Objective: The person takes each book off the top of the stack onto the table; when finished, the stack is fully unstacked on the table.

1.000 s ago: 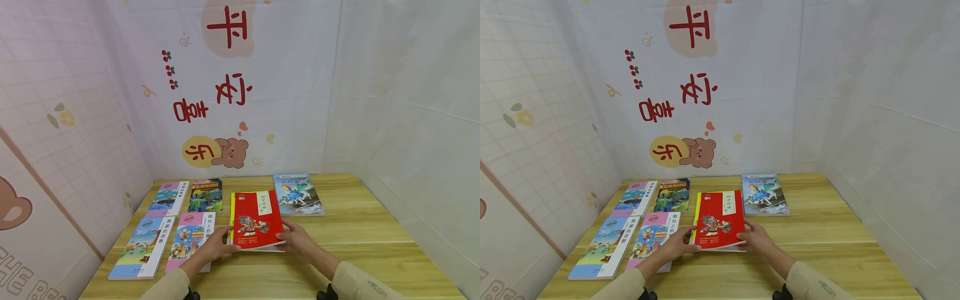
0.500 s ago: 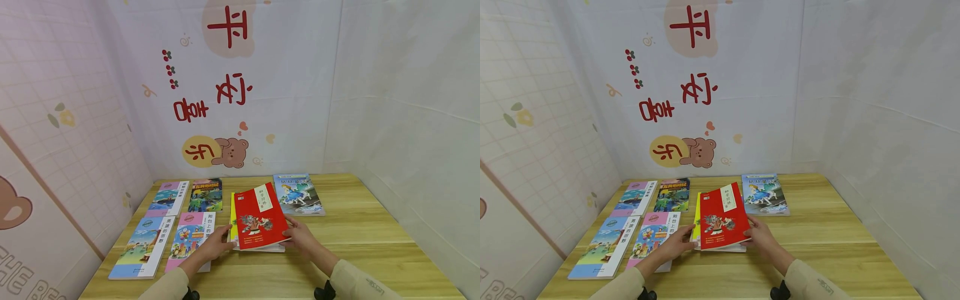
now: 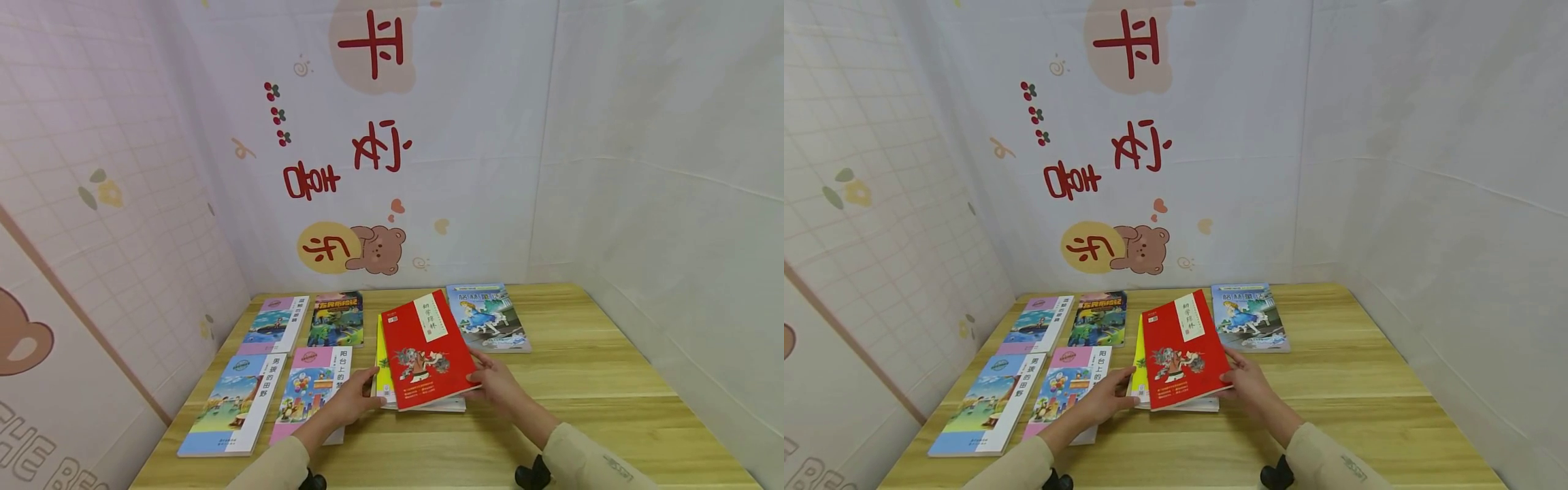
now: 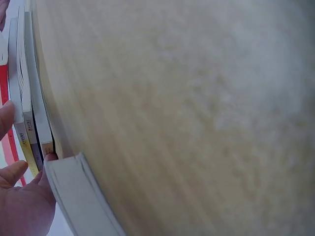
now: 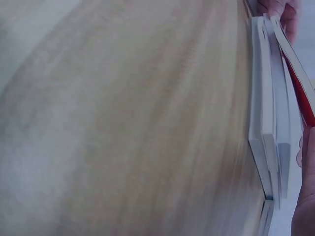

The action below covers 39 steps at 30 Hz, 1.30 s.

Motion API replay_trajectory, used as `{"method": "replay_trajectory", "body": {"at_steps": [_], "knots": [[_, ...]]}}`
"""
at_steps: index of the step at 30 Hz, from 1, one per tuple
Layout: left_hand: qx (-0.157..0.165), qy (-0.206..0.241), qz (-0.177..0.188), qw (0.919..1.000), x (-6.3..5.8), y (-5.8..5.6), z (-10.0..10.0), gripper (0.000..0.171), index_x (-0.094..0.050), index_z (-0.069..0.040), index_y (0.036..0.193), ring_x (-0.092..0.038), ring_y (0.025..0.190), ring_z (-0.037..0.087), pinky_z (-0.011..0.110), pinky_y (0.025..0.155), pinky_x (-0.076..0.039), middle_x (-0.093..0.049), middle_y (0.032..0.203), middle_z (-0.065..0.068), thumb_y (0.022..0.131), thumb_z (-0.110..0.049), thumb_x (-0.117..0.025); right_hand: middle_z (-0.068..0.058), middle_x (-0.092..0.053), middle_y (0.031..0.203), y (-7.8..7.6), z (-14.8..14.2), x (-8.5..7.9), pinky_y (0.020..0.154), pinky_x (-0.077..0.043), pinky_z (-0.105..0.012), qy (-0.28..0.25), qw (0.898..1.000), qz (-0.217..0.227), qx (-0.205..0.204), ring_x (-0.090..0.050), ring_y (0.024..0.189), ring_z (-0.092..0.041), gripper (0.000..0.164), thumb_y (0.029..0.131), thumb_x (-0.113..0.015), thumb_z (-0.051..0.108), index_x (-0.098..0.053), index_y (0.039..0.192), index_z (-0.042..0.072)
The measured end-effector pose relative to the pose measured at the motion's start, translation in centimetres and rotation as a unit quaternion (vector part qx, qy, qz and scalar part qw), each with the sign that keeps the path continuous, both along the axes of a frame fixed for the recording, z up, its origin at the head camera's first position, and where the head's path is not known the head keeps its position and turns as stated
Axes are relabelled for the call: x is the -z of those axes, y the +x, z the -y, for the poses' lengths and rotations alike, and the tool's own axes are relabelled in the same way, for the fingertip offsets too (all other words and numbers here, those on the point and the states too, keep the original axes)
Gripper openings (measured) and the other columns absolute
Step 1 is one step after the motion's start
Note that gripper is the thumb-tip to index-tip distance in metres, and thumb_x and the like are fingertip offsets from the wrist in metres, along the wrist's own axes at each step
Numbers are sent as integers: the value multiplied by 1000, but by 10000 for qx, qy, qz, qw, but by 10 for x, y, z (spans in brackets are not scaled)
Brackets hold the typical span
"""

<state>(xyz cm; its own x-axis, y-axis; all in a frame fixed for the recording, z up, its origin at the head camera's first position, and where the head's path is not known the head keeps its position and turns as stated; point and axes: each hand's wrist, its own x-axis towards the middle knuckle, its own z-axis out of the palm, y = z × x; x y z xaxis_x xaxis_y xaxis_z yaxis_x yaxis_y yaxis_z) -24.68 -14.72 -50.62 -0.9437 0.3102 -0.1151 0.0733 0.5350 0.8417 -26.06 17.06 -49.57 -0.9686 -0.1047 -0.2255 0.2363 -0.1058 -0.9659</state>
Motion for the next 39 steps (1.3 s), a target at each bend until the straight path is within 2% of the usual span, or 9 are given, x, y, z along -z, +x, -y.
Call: {"method": "replay_trajectory", "body": {"at_steps": [8,17,30,34,36,39], "knots": [[-55,-148,46,9999,-2,0,-1,73,-38,-3,151,-45,128,34,56,108,-36,-42,147,19,91,-25,-74,-32,-36,149,-7,-14,-11,83,-56,-48,-264,9991,-270,-168,-67,101,-31,69,93,-43,-10,-23,157,6],[-47,-201,-45,9998,-1,0,-2,75,-38,-2,151,-47,125,33,56,107,-38,-42,146,21,90,-26,-75,-33,-37,147,-19,-39,-16,82,-57,-43,-175,9994,-295,-105,-69,94,-24,70,96,-42,-8,-17,159,7],[-75,-241,-114,9996,0,1,-2,75,-38,-1,151,-47,124,32,56,107,-36,-42,146,21,90,-25,-75,-33,-24,154,-26,-75,-23,85,-57,-40,26,9992,-388,-21,-68,92,-17,72,99,-43,-5,-7,160,10],[-105,-255,-81,9996,0,1,-3,75,-38,-2,151,-46,125,32,56,108,-36,-42,146,20,90,-26,-75,-32,-22,155,-30,-86,-23,88,-55,-43,111,9990,-425,19,-67,91,-14,71,100,-42,-4,-7,160,9],[-109,-264,-74,9996,0,1,-3,75,-38,-2,151,-46,127,33,56,108,-36,-42,147,20,90,-26,-75,-31,-22,156,-32,-91,-23,88,-55,-43,101,9989,-459,43,-68,90,-13,71,100,-42,-5,-7,160,8],[-109,-283,-62,9995,0,1,-3,75,-38,-2,151,-45,128,34,56,108,-36,-42,147,20,90,-26,-75,-29,-31,152,-35,-99,-23,85,-57,-40,38,9987,-503,116,-68,88,-13,72,98,-44,-6,-9,160,8]]}}
